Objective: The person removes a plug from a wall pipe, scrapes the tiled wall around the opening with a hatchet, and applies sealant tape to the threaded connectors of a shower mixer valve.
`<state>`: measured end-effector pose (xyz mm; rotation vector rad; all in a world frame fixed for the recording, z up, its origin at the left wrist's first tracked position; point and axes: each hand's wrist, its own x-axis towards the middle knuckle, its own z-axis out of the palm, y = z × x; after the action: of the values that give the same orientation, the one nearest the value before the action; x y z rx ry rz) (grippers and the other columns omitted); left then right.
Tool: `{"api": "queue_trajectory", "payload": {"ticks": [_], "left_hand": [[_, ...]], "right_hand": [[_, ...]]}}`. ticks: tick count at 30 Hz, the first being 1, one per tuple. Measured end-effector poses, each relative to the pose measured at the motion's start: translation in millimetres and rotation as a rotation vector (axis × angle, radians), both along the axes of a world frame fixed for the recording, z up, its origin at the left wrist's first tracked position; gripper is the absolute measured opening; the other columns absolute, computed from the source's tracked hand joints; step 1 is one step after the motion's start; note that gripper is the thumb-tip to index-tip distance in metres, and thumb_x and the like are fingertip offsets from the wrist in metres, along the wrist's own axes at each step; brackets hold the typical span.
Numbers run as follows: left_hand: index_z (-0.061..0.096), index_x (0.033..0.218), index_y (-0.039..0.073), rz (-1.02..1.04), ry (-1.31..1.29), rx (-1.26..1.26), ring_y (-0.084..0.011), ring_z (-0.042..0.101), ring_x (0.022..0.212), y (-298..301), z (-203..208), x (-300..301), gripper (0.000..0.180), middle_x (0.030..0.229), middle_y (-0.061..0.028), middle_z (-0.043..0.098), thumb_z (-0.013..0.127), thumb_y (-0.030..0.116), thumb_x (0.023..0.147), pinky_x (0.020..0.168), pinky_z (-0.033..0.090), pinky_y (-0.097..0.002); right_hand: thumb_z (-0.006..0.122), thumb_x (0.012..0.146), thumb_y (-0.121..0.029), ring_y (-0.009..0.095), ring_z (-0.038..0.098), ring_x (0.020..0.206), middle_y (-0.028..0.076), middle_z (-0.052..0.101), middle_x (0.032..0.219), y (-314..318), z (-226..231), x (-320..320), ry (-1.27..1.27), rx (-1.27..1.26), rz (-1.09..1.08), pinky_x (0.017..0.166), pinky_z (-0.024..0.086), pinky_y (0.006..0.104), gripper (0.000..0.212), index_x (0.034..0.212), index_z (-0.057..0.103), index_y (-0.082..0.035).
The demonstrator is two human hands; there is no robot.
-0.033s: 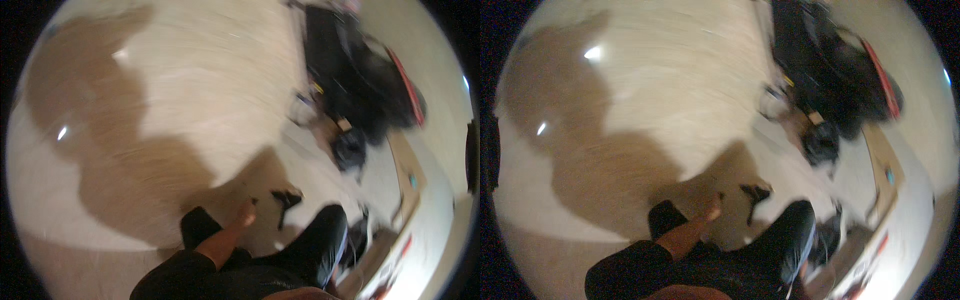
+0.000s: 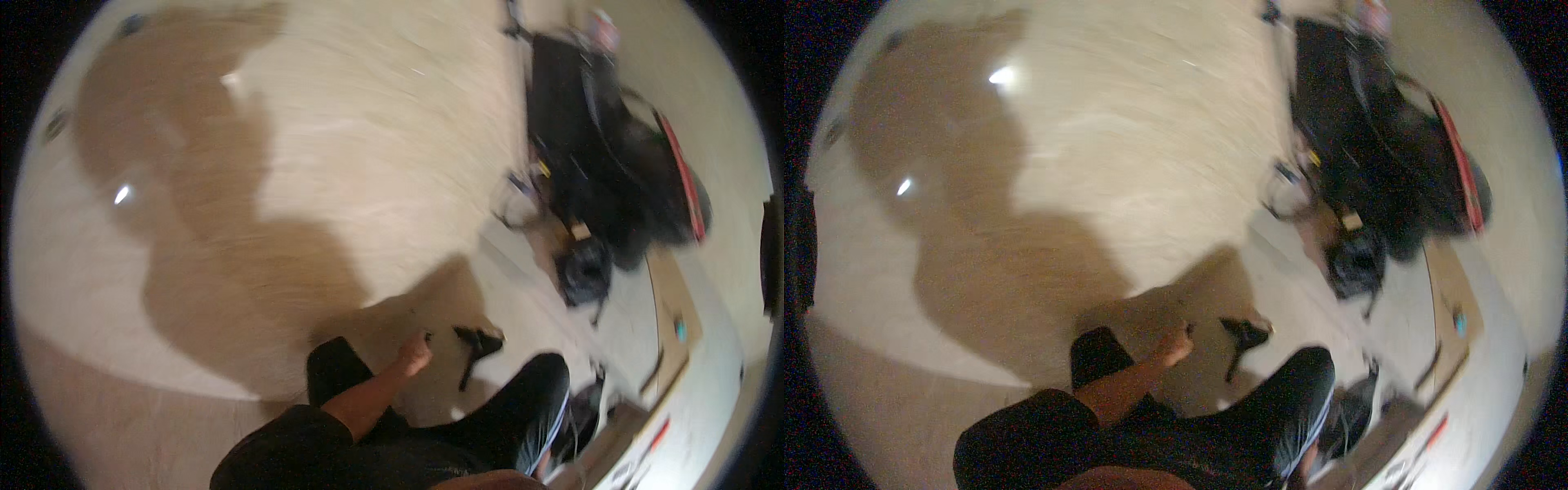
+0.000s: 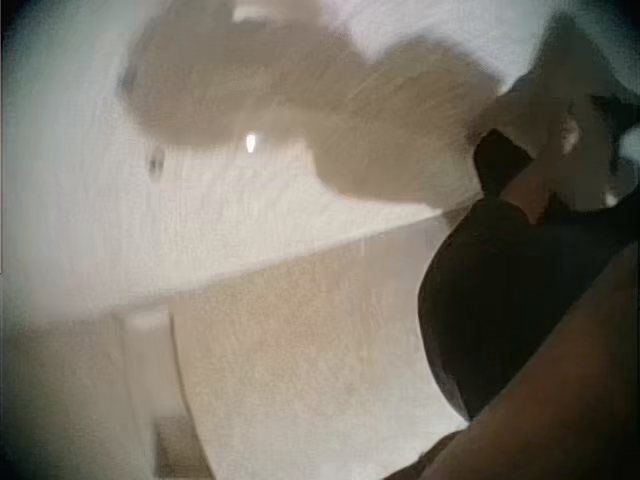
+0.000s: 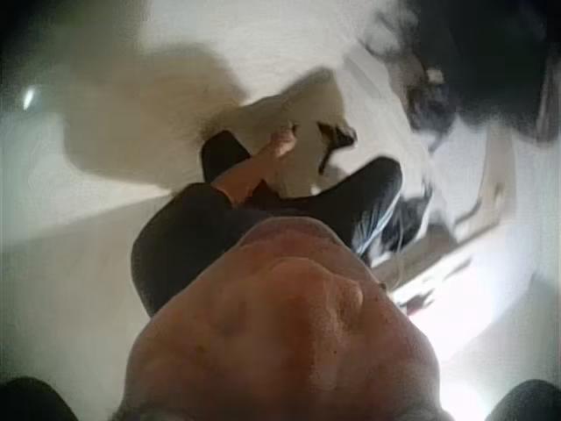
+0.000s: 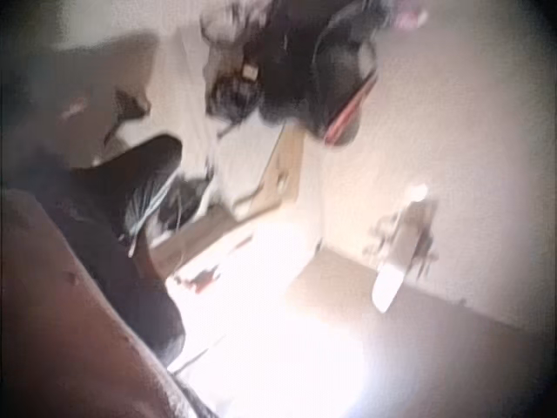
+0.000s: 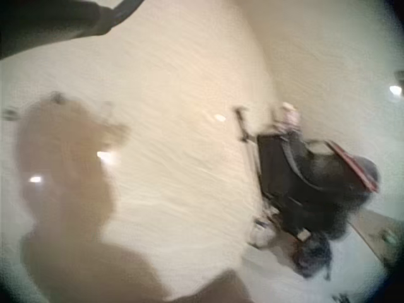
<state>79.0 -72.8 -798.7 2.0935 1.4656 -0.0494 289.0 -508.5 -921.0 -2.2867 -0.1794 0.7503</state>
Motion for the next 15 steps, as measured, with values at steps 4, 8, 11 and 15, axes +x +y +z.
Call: {"api": "queue_trajectory", "payload": {"ticks": [4, 8, 11, 15], "left_hand": [[0.056, 0.114, 0.001, -0.05, -0.383, 0.174, -0.0387, 0.066, 0.098, 33, 84, -12, 0.018, 0.108, -0.0217, 0.066, 0.057, 0.007, 0.096, 0.085, 0.051, -0.0445], [0.051, 0.113, 0.003, 0.014, -0.87, 0.065, -0.0211, 0.06, 0.076, 25, 276, -20, 0.012, 0.098, -0.0113, 0.065, 0.048, 0.003, 0.102, 0.07, 0.05, -0.0371], [0.053, 0.111, 0.004, -0.127, -1.039, 0.65, -0.0113, 0.052, 0.072, 23, 375, -38, 0.009, 0.094, -0.0066, 0.063, 0.05, 0.005, 0.102, 0.068, 0.048, -0.0302], [0.056, 0.107, 0.005, -0.114, -1.275, 1.081, -0.0076, 0.054, 0.07, -3, 481, -72, 0.006, 0.094, -0.0056, 0.067, 0.054, 0.008, 0.103, 0.064, 0.047, -0.0254]], "right_hand": [[0.06, 0.096, -0.015, 0.037, 0.063, 0.118, 0.014, 0.053, 0.144, 15, 28, 33, 0.032, 0.186, -0.063, 0.08, 0.059, 0.0407, 0.059, 0.15, 0.038, -0.005], [0.06, 0.096, -0.013, 0.037, 0.063, 0.12, 0.013, 0.051, 0.147, 46, 65, 64, 0.032, 0.4, -0.093, 0.08, 0.059, 0.0397, 0.062, 0.152, 0.036, -0.006], [0.06, 0.096, -0.012, 0.037, 0.062, 0.121, 0.012, 0.05, 0.15, 76, 103, 92, -0.056, 0.614, -0.038, 0.079, 0.06, 0.039, 0.064, 0.154, 0.034, -0.006], [0.066, 0.085, -0.001, 0.028, 0.061, 0.081, 0.018, 0.066, 0.095, 149, 210, 108, -0.336, 0.321, 0.095, 0.075, 0.051, 0.04, 0.043, 0.126, 0.054, 0.005]]}}
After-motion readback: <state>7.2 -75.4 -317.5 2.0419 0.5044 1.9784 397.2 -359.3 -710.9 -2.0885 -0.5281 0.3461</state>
